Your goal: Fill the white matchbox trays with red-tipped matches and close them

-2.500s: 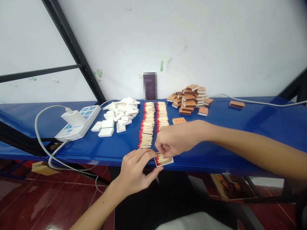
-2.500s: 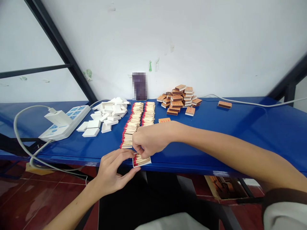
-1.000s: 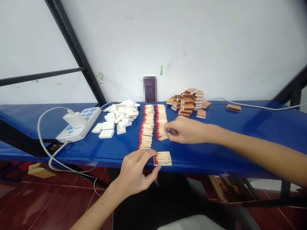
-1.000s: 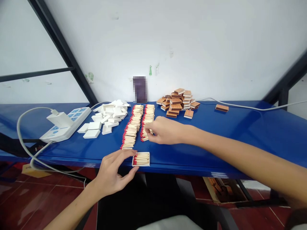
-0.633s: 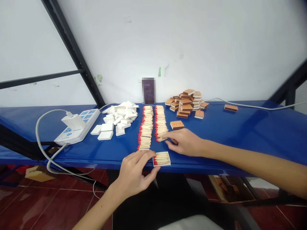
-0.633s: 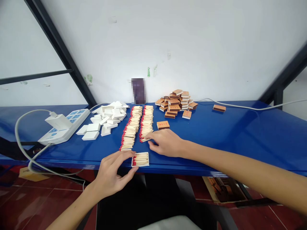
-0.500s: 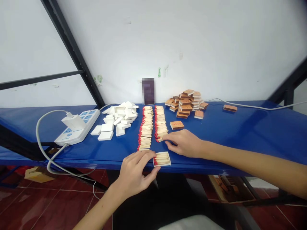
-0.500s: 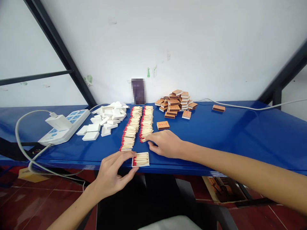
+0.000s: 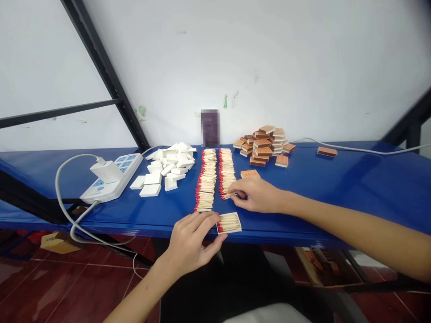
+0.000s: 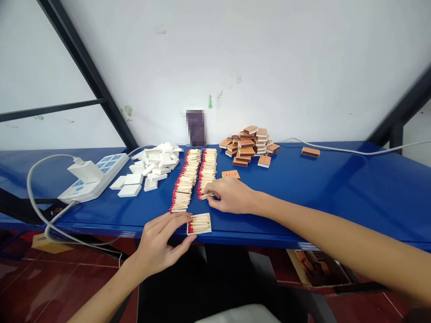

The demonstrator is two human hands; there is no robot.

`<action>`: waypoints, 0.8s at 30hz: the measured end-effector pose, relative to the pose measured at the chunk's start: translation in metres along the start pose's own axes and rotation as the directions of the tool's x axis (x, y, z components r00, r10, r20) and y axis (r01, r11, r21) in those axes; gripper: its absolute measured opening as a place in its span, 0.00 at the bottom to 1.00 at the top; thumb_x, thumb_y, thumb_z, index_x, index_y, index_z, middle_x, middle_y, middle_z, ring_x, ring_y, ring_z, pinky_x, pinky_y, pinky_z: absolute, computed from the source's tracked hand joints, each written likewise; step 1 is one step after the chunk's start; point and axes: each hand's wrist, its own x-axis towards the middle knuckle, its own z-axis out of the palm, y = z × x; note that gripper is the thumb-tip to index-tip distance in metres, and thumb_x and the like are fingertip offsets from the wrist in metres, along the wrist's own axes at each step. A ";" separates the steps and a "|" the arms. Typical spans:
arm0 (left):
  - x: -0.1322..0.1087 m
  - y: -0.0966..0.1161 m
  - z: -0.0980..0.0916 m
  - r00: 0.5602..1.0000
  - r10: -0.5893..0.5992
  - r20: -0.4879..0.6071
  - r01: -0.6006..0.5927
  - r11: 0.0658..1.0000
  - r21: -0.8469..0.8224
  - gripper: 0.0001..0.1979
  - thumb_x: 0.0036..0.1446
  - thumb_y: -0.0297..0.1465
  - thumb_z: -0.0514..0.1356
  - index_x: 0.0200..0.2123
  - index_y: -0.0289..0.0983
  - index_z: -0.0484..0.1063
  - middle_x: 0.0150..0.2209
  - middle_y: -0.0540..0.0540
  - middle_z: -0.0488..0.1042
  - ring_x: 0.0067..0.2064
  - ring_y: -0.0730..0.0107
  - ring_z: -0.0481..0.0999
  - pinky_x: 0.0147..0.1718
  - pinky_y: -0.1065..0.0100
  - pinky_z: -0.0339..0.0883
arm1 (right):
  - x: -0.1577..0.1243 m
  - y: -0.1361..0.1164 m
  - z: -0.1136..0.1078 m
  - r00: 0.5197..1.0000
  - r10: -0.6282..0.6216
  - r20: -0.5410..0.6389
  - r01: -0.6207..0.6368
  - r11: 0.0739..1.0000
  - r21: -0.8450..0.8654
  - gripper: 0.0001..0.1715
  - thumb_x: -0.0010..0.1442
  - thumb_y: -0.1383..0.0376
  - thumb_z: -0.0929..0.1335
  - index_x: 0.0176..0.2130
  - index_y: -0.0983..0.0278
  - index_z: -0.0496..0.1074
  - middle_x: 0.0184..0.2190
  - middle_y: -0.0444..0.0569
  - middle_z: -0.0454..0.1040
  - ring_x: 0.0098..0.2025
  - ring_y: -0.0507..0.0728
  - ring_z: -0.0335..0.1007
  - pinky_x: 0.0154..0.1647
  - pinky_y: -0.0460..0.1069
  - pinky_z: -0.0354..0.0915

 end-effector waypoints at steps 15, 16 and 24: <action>-0.002 -0.002 0.003 1.000 0.024 0.001 -0.024 0.999 0.024 0.12 0.60 0.31 0.65 0.47 0.36 0.71 0.42 0.43 0.82 0.41 0.61 0.82 0.40 0.62 0.76 | -0.006 -0.007 0.007 0.995 0.093 -0.021 -0.091 0.993 0.081 0.07 0.60 0.67 0.67 0.35 0.66 0.77 0.22 0.42 0.69 0.24 0.49 0.61 0.29 0.46 0.53; -0.002 -0.002 0.003 1.000 0.025 0.002 -0.025 0.999 0.026 0.12 0.60 0.31 0.64 0.47 0.36 0.71 0.42 0.43 0.82 0.41 0.61 0.82 0.40 0.62 0.76 | -0.006 -0.008 0.006 0.995 0.094 -0.016 -0.092 0.993 0.080 0.08 0.60 0.67 0.67 0.36 0.66 0.77 0.22 0.42 0.70 0.24 0.49 0.61 0.29 0.46 0.53; -0.001 -0.002 0.003 0.999 0.030 -0.010 -0.030 0.999 0.031 0.12 0.60 0.31 0.65 0.47 0.36 0.71 0.42 0.43 0.82 0.40 0.62 0.82 0.40 0.63 0.75 | -0.007 -0.008 0.004 0.997 0.078 -0.021 -0.078 0.997 0.029 0.08 0.61 0.65 0.68 0.35 0.65 0.78 0.23 0.42 0.72 0.25 0.49 0.64 0.30 0.46 0.53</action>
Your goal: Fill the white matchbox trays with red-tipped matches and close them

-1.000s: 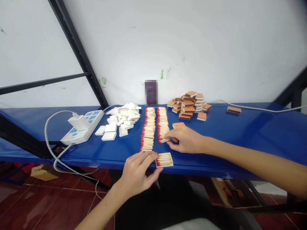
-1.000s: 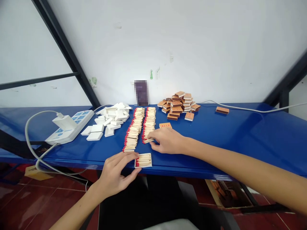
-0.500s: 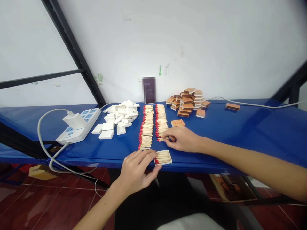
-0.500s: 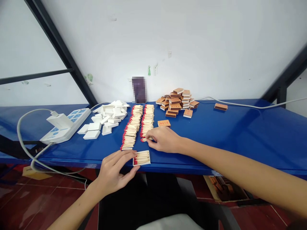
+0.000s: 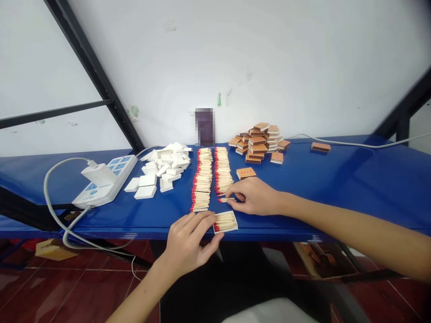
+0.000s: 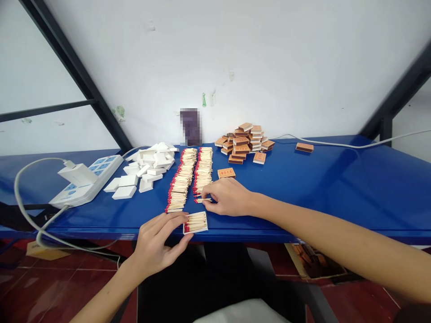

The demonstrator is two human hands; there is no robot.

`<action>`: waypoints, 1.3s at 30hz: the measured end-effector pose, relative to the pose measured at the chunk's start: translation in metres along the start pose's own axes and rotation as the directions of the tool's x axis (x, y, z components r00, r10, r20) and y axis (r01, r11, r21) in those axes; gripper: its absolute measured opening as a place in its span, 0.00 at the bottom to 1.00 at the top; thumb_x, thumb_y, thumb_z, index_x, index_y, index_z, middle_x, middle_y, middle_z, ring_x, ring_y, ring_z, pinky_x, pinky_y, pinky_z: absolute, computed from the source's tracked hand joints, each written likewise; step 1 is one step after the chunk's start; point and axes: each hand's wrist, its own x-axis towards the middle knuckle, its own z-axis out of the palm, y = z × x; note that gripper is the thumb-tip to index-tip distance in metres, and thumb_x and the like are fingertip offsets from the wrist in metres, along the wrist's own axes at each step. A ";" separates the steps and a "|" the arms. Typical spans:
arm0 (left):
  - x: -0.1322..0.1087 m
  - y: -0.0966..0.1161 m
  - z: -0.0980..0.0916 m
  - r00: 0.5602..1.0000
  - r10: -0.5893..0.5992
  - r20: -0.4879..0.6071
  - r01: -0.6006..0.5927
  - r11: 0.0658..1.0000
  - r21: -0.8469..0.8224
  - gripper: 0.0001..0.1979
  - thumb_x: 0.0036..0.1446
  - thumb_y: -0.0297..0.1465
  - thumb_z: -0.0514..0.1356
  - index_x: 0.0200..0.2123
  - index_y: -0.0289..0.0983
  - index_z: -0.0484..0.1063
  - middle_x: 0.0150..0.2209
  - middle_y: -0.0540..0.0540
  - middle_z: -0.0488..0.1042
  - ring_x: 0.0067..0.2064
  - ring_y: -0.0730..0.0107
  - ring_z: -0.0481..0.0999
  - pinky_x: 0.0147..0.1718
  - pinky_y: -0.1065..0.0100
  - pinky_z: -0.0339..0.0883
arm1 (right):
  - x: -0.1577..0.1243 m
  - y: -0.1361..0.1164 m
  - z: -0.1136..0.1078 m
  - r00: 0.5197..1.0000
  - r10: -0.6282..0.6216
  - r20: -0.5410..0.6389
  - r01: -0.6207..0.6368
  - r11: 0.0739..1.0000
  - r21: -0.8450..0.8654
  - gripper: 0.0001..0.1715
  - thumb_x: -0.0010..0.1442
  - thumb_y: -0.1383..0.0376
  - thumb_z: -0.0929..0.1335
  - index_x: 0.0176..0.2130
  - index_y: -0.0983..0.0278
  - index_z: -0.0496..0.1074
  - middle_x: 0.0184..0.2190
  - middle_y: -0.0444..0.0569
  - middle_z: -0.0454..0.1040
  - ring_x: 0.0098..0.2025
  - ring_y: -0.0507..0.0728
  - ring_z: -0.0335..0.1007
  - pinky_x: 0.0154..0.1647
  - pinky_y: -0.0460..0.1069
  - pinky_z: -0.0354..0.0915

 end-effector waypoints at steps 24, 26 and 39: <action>0.000 0.000 0.000 1.000 0.008 0.009 -0.008 1.000 -0.003 0.12 0.60 0.30 0.65 0.47 0.36 0.71 0.42 0.43 0.81 0.41 0.62 0.82 0.40 0.63 0.75 | -0.003 0.004 -0.001 0.983 -0.182 0.035 0.182 0.983 0.013 0.16 0.63 0.67 0.66 0.45 0.64 0.81 0.29 0.46 0.78 0.30 0.52 0.70 0.32 0.46 0.58; -0.001 -0.001 0.001 1.000 0.005 0.010 -0.005 1.000 -0.006 0.12 0.60 0.30 0.65 0.47 0.36 0.71 0.42 0.43 0.81 0.41 0.62 0.82 0.40 0.63 0.74 | -0.003 0.004 -0.001 0.983 -0.182 0.037 0.182 0.983 0.009 0.15 0.63 0.67 0.66 0.44 0.64 0.81 0.28 0.46 0.77 0.29 0.51 0.70 0.32 0.46 0.57; -0.001 -0.001 0.001 1.000 0.006 0.002 -0.006 1.000 0.001 0.12 0.60 0.31 0.65 0.46 0.36 0.71 0.42 0.43 0.81 0.41 0.62 0.82 0.40 0.63 0.75 | -0.001 0.008 -0.001 0.996 -0.071 -0.052 0.070 0.997 -0.031 0.12 0.63 0.68 0.65 0.38 0.64 0.79 0.26 0.45 0.75 0.27 0.50 0.64 0.30 0.47 0.53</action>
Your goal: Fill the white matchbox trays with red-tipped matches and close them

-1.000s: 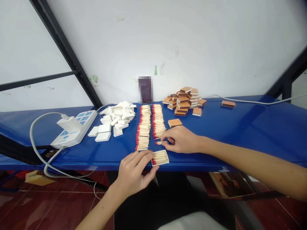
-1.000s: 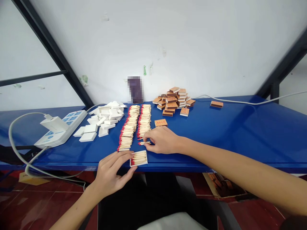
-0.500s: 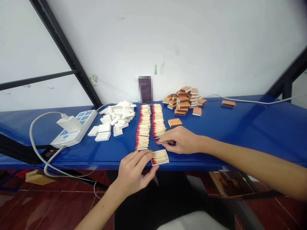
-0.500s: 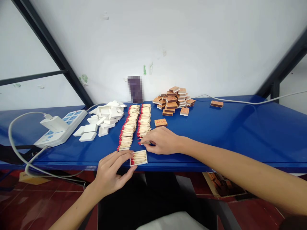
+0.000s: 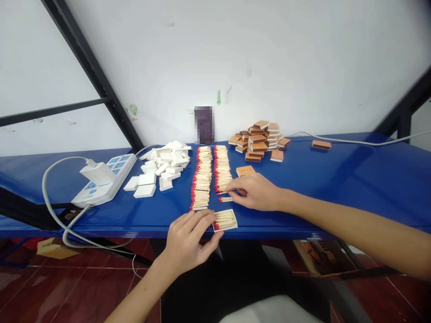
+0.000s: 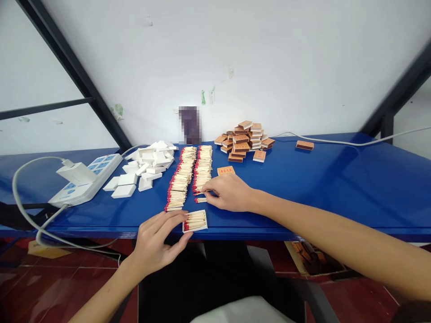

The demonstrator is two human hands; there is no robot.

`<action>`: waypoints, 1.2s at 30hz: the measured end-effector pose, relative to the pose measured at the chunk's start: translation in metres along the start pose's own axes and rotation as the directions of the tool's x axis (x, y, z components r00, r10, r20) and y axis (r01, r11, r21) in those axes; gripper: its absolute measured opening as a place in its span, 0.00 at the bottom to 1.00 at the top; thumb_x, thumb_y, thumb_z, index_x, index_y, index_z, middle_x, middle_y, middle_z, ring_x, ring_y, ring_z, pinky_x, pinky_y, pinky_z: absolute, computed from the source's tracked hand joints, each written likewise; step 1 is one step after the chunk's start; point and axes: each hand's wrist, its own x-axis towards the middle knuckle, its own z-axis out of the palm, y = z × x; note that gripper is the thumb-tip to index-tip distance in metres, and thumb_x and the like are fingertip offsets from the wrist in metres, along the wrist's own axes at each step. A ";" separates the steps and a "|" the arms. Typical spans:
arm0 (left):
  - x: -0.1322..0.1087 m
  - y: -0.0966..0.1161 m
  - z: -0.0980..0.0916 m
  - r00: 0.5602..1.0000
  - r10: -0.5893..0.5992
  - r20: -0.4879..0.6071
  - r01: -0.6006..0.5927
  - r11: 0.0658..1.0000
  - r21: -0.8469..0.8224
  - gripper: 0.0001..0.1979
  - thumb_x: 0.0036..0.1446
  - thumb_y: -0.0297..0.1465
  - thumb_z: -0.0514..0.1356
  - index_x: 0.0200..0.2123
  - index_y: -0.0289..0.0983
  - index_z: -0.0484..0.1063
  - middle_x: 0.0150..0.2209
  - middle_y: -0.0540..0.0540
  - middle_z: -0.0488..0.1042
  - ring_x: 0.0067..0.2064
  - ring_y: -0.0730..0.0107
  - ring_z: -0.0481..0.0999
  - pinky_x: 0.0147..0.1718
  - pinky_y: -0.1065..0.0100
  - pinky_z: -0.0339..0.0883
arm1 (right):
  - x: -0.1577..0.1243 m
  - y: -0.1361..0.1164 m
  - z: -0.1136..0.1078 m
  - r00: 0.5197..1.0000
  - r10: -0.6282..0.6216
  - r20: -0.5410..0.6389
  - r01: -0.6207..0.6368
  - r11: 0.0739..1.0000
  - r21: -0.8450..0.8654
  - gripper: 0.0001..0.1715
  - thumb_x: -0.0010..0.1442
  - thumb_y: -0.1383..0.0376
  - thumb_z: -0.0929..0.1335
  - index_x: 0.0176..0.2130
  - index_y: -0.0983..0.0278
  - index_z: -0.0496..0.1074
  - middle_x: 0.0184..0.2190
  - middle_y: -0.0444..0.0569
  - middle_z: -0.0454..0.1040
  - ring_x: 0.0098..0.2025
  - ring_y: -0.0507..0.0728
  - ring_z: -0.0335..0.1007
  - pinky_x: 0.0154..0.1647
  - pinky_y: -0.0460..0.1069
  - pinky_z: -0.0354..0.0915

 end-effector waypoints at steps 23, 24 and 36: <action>-0.001 -0.001 0.000 1.000 -0.008 0.018 0.008 1.000 -0.008 0.11 0.61 0.31 0.64 0.46 0.37 0.71 0.42 0.43 0.81 0.41 0.62 0.82 0.40 0.63 0.75 | 0.000 0.001 0.001 0.999 0.034 0.037 -0.035 0.999 0.014 0.10 0.61 0.68 0.65 0.36 0.66 0.77 0.23 0.43 0.71 0.25 0.50 0.62 0.30 0.47 0.50; -0.001 -0.001 -0.001 1.000 -0.010 0.018 0.011 1.000 -0.007 0.10 0.61 0.31 0.64 0.45 0.37 0.71 0.42 0.43 0.81 0.41 0.62 0.82 0.40 0.63 0.75 | 0.000 0.001 0.000 0.999 0.034 0.037 -0.035 0.999 0.016 0.10 0.61 0.68 0.65 0.36 0.65 0.77 0.23 0.43 0.71 0.25 0.50 0.62 0.30 0.47 0.50; 0.002 0.002 -0.004 0.992 -0.111 0.053 0.114 0.991 -0.066 0.10 0.60 0.33 0.64 0.41 0.40 0.65 0.44 0.41 0.81 0.44 0.59 0.82 0.42 0.63 0.76 | 0.001 0.000 -0.001 0.997 0.053 0.060 -0.055 0.997 0.045 0.11 0.64 0.65 0.64 0.39 0.65 0.77 0.24 0.43 0.73 0.26 0.50 0.64 0.30 0.47 0.52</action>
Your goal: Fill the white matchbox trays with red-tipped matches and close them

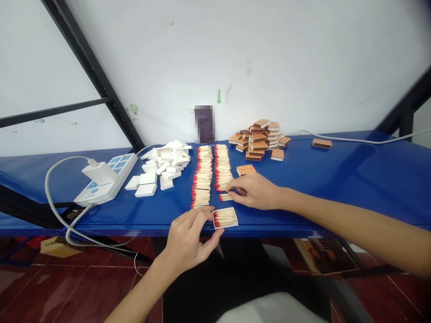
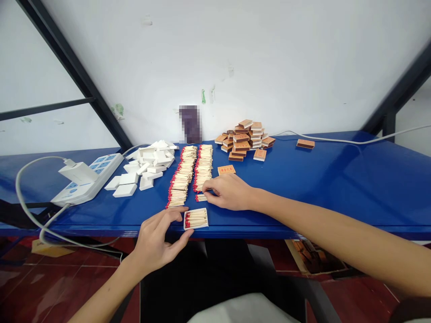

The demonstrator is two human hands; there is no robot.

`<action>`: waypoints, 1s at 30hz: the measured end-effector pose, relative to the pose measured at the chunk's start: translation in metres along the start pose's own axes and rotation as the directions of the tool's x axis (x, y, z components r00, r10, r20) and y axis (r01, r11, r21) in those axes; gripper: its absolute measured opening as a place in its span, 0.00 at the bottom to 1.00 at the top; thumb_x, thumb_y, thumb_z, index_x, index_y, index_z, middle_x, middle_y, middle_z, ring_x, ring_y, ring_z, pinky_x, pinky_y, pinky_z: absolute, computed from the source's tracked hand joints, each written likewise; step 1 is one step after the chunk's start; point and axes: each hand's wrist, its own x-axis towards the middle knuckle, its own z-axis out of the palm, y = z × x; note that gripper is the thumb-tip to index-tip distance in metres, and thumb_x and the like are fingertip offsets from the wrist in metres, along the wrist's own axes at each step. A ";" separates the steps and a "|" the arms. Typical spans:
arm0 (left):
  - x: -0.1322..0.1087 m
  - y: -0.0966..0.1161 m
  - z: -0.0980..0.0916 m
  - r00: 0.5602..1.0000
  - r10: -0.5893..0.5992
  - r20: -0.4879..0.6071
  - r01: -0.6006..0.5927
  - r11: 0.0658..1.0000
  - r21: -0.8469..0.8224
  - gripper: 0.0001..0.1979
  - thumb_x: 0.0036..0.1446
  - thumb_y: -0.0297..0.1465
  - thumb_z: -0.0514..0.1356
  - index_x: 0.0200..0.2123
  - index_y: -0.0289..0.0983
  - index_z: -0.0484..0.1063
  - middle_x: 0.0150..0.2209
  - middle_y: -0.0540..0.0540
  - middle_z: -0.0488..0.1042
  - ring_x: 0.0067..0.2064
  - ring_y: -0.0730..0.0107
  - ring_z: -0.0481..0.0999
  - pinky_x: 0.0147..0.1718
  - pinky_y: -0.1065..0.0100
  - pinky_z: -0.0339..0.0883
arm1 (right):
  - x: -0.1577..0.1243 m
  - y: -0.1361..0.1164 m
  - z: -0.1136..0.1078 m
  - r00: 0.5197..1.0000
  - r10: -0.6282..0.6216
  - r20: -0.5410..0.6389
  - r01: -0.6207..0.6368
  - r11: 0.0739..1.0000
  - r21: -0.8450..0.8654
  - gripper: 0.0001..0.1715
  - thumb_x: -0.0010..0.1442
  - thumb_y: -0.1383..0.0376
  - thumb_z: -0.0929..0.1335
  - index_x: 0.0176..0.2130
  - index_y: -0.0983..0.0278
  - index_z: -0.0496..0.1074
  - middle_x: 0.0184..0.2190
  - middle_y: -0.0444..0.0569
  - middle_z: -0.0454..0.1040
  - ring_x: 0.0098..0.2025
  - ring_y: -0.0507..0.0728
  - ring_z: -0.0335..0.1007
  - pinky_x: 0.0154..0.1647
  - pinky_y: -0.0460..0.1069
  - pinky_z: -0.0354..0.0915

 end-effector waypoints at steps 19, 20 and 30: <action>-0.006 -0.006 -0.013 0.965 -0.254 0.062 0.260 0.908 -0.329 0.12 0.70 0.27 0.42 0.34 0.40 0.61 0.20 0.56 0.58 0.20 0.75 0.56 0.21 0.71 0.52 | -0.001 -0.001 -0.001 0.998 -0.060 0.014 0.060 0.998 0.006 0.12 0.61 0.64 0.68 0.38 0.62 0.83 0.20 0.42 0.73 0.23 0.49 0.64 0.28 0.46 0.53; -0.006 -0.006 -0.013 0.969 -0.237 0.067 0.246 0.913 -0.326 0.12 0.69 0.26 0.42 0.34 0.40 0.60 0.21 0.55 0.58 0.20 0.75 0.56 0.22 0.70 0.52 | -0.001 0.000 0.000 0.997 -0.070 0.015 0.070 0.997 0.012 0.12 0.61 0.64 0.68 0.38 0.62 0.83 0.20 0.42 0.73 0.23 0.49 0.64 0.29 0.46 0.53; -0.004 -0.009 -0.015 0.983 -0.148 0.108 0.175 0.932 -0.318 0.11 0.61 0.22 0.45 0.28 0.40 0.57 0.22 0.55 0.56 0.21 0.75 0.55 0.22 0.69 0.49 | -0.001 0.000 -0.001 0.999 -0.014 0.044 0.009 0.994 0.109 0.11 0.61 0.64 0.69 0.39 0.64 0.82 0.18 0.41 0.70 0.21 0.48 0.63 0.27 0.45 0.56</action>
